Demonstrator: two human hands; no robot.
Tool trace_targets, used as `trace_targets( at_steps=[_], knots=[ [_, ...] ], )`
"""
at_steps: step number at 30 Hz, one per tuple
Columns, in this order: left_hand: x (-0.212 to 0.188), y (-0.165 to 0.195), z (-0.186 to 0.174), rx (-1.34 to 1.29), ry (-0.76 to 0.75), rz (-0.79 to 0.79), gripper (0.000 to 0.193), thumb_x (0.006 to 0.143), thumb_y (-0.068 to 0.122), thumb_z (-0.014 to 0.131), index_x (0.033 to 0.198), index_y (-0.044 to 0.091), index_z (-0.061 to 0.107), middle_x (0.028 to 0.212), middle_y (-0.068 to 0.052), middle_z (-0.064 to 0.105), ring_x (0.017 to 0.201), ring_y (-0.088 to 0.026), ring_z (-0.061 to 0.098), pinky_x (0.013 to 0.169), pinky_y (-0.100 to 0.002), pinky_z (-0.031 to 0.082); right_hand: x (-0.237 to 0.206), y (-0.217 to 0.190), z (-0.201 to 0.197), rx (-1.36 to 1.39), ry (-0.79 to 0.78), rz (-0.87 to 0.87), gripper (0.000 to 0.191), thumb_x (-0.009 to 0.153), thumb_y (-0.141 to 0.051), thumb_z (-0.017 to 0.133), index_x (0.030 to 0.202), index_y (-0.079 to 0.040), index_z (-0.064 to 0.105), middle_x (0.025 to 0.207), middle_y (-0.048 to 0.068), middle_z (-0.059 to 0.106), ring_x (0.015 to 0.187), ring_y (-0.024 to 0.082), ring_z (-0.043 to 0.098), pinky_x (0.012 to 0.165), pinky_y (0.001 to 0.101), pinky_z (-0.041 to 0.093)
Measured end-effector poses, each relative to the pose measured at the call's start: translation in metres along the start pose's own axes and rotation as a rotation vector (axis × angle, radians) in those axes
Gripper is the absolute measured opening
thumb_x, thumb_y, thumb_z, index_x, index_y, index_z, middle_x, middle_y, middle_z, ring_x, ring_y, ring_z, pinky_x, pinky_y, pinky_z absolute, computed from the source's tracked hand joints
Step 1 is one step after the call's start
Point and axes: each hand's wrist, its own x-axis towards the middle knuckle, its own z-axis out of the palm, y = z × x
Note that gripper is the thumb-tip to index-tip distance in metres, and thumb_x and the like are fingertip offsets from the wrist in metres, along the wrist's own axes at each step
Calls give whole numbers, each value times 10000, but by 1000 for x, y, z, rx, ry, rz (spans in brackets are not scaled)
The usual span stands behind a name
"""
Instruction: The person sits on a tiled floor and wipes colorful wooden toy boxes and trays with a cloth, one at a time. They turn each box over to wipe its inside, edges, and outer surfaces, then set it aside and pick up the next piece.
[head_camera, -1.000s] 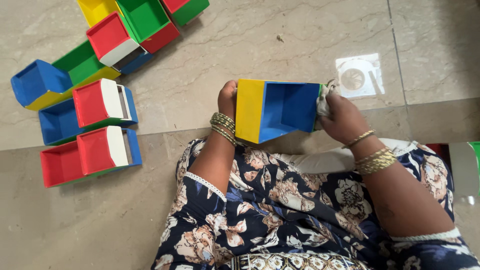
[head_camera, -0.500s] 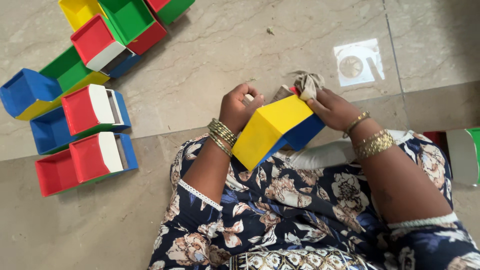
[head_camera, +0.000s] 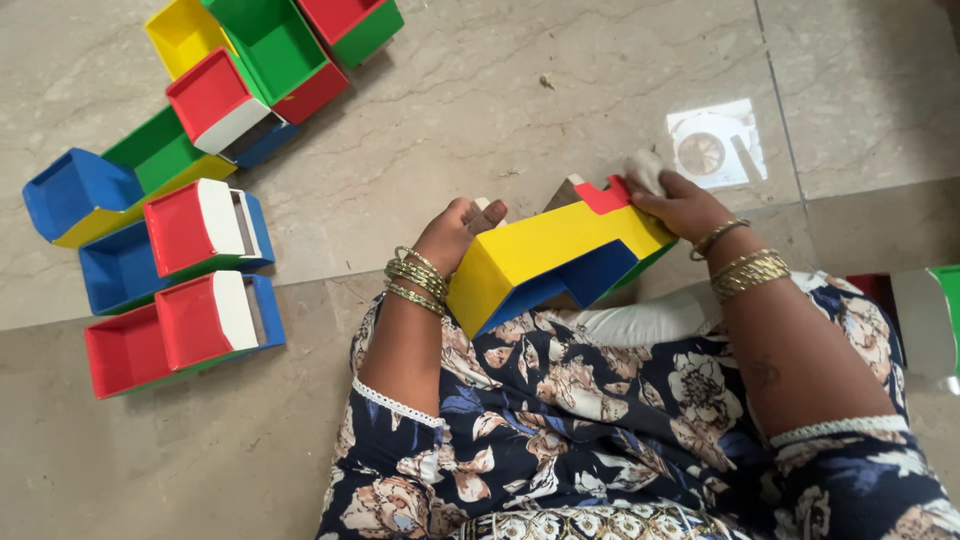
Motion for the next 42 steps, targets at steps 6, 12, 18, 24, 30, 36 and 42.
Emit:
trace_targets(
  at_steps=[6, 12, 18, 24, 30, 36, 42],
  knots=[
    [9, -2, -16, -240, -183, 159, 714, 799, 438, 792, 1336, 70, 498, 1090, -42, 705, 925, -132, 685, 732, -298, 572, -11, 3, -23, 333, -46, -104, 565, 887, -201, 792, 1361, 13, 571, 1119, 90, 664, 988, 161, 593, 816, 290, 490],
    [2, 6, -19, -517, -190, 308, 804, 801, 155, 889, 1466, 40, 453, 1229, -153, 676, 1055, -182, 692, 879, -320, 599, -7, -2, -19, 595, -34, -316, 671, 853, 4, 726, 1471, -69, 472, 1256, 24, 641, 1150, 145, 615, 964, 300, 510],
    [5, 8, -16, -460, -123, 344, 1076, 647, -49, 817, 1560, 171, 292, 1300, -136, 628, 1032, -172, 669, 854, -319, 612, -23, -20, -29, 757, -17, -581, 878, 711, 211, 604, 1513, -101, 427, 1471, 44, 549, 1382, 187, 532, 1151, 338, 463],
    [32, -4, 0, 75, 175, 762, 964, 830, 105, 849, 1617, 98, 293, 1627, -227, 352, 1529, -320, 313, 1251, -458, 276, -21, -20, -7, 969, 88, -572, 871, 652, 261, 450, 1461, -62, 470, 1486, 91, 556, 1377, 237, 555, 1175, 362, 460],
    [38, -12, -2, -985, -71, 584, 988, 810, 251, 812, 1614, 113, 254, 1631, -200, 359, 1486, -313, 347, 1246, -402, 290, -13, -12, -2, 1197, 269, -581, 725, 738, 258, 448, 1399, -37, 491, 1408, 108, 570, 1378, 267, 571, 1214, 396, 484],
    [50, -7, 7, -847, 65, -154, 686, 825, 456, 753, 1371, 63, 614, 1355, -112, 667, 1232, -260, 623, 1023, -447, 501, -23, -10, -12, 1328, 337, -677, 757, 664, 266, 427, 1350, -45, 501, 1380, 144, 584, 1361, 291, 585, 1214, 390, 490],
    [53, -13, 8, -1077, -57, 144, 600, 884, 279, 790, 1350, -45, 596, 1241, -183, 698, 1096, -290, 690, 952, -414, 556, -14, -7, -5, 1298, 212, -744, 754, 674, 236, 400, 1356, -72, 492, 1345, 81, 543, 1303, 224, 565, 1129, 299, 488]
  ],
)
